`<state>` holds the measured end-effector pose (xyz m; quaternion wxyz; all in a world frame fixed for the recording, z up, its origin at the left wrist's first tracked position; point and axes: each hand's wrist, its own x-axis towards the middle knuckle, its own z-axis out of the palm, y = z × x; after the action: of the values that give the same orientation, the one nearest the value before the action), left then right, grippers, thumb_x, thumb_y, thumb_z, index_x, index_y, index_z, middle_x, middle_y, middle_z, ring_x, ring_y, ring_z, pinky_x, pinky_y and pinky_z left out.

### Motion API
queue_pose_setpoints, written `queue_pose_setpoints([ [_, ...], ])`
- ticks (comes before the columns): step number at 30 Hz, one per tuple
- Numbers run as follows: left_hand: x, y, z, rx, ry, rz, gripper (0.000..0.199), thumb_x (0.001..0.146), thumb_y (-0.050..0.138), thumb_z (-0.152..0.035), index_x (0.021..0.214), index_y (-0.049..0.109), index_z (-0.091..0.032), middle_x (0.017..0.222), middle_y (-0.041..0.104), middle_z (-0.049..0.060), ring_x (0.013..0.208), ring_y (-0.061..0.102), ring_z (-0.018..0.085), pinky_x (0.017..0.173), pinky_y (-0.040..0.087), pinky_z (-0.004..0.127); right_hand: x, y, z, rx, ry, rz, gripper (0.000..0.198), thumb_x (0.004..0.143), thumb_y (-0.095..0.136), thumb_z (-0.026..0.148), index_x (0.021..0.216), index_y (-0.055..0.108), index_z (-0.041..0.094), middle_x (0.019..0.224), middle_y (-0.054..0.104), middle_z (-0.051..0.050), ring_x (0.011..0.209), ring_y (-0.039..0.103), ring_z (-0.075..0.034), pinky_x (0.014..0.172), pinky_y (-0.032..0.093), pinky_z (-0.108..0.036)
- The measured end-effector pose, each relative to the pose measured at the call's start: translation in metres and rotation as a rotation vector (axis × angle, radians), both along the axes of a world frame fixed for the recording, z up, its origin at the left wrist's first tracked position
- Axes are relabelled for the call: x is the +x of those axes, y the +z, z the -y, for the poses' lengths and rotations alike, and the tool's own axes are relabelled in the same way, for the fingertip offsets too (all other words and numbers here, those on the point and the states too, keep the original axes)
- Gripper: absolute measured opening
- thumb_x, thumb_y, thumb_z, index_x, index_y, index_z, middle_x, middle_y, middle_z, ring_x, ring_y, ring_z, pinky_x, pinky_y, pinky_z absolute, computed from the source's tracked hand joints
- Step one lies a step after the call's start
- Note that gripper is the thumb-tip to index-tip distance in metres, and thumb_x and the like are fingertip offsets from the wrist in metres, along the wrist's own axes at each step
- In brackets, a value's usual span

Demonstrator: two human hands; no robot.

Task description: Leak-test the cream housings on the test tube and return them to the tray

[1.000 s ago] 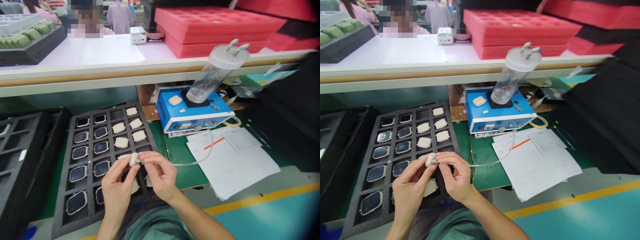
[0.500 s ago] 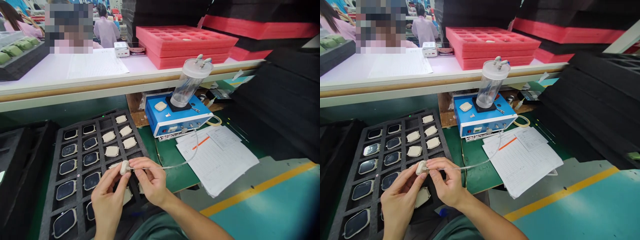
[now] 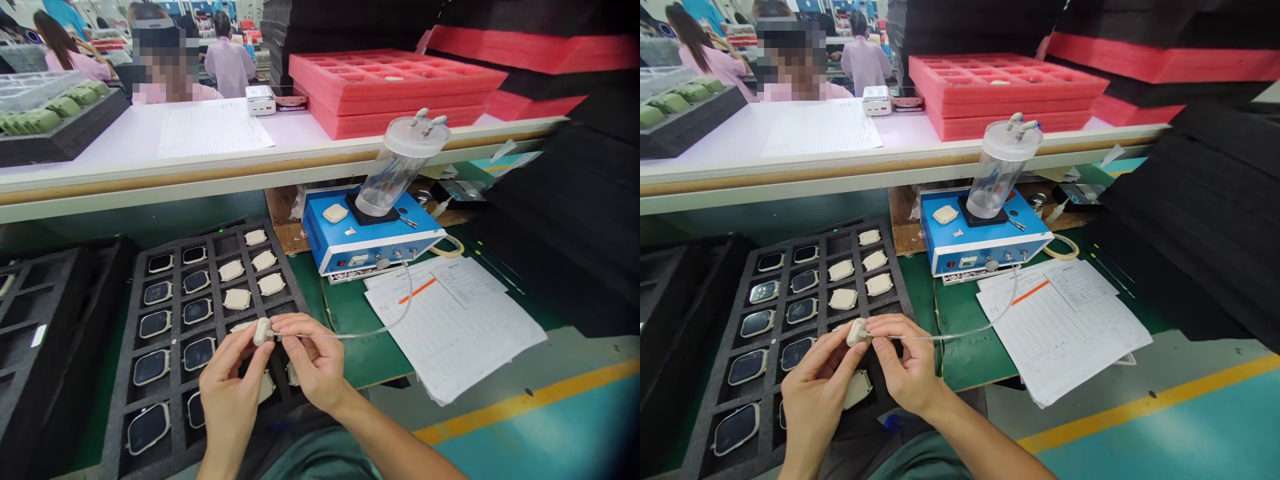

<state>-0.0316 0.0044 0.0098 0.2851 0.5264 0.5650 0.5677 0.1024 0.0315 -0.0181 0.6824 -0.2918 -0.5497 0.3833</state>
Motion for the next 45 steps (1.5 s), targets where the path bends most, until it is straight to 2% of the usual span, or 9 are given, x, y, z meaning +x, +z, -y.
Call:
queue_pose_setpoints([
  [27, 0.0008, 0.0011, 0.0011, -0.055, 0.005, 0.022, 0.027, 0.084, 0.085, -0.032, 0.110, 0.086, -0.024, 0.109, 0.083, 0.009, 0.097, 0.080, 0.025, 0.084, 0.068, 0.032, 0.0000, 0.0023, 0.0018, -0.009, -0.039, 0.035, 0.015, 0.102, 0.063, 0.020, 0.103, 0.077, 0.025, 0.100, 0.082, -0.008, 0.101, 0.079, -0.024, 0.091, 0.067, -0.043],
  [40, 0.0022, -0.0008, -0.0015, -0.034, -0.003, 0.025, 0.028, 0.083, 0.086, -0.031, 0.111, 0.086, -0.026, 0.108, 0.083, 0.006, 0.094, 0.081, 0.023, 0.082, 0.068, 0.030, -0.0011, 0.0031, -0.0013, 0.004, -0.050, 0.034, 0.015, 0.101, 0.063, 0.019, 0.103, 0.076, 0.025, 0.098, 0.081, -0.008, 0.100, 0.079, -0.024, 0.090, 0.067, -0.042],
  [43, 0.0004, -0.0026, 0.0026, -0.022, -0.009, 0.000, 0.027, 0.084, 0.084, -0.030, 0.110, 0.085, -0.025, 0.109, 0.083, 0.007, 0.094, 0.081, 0.023, 0.082, 0.068, 0.030, -0.0008, 0.0034, -0.0008, 0.013, -0.041, 0.023, 0.015, 0.101, 0.063, 0.018, 0.103, 0.077, 0.025, 0.098, 0.081, -0.008, 0.100, 0.079, -0.024, 0.091, 0.067, -0.041],
  [45, -0.0069, 0.0036, 0.0017, -0.024, -0.013, -0.080, 0.026, 0.086, 0.081, -0.031, 0.111, 0.085, -0.023, 0.107, 0.084, 0.007, 0.091, 0.082, 0.023, 0.079, 0.068, 0.031, -0.0003, 0.0034, 0.0010, 0.012, -0.037, -0.010, 0.015, 0.101, 0.063, 0.019, 0.103, 0.077, 0.025, 0.099, 0.081, -0.008, 0.100, 0.079, -0.023, 0.090, 0.067, -0.041],
])
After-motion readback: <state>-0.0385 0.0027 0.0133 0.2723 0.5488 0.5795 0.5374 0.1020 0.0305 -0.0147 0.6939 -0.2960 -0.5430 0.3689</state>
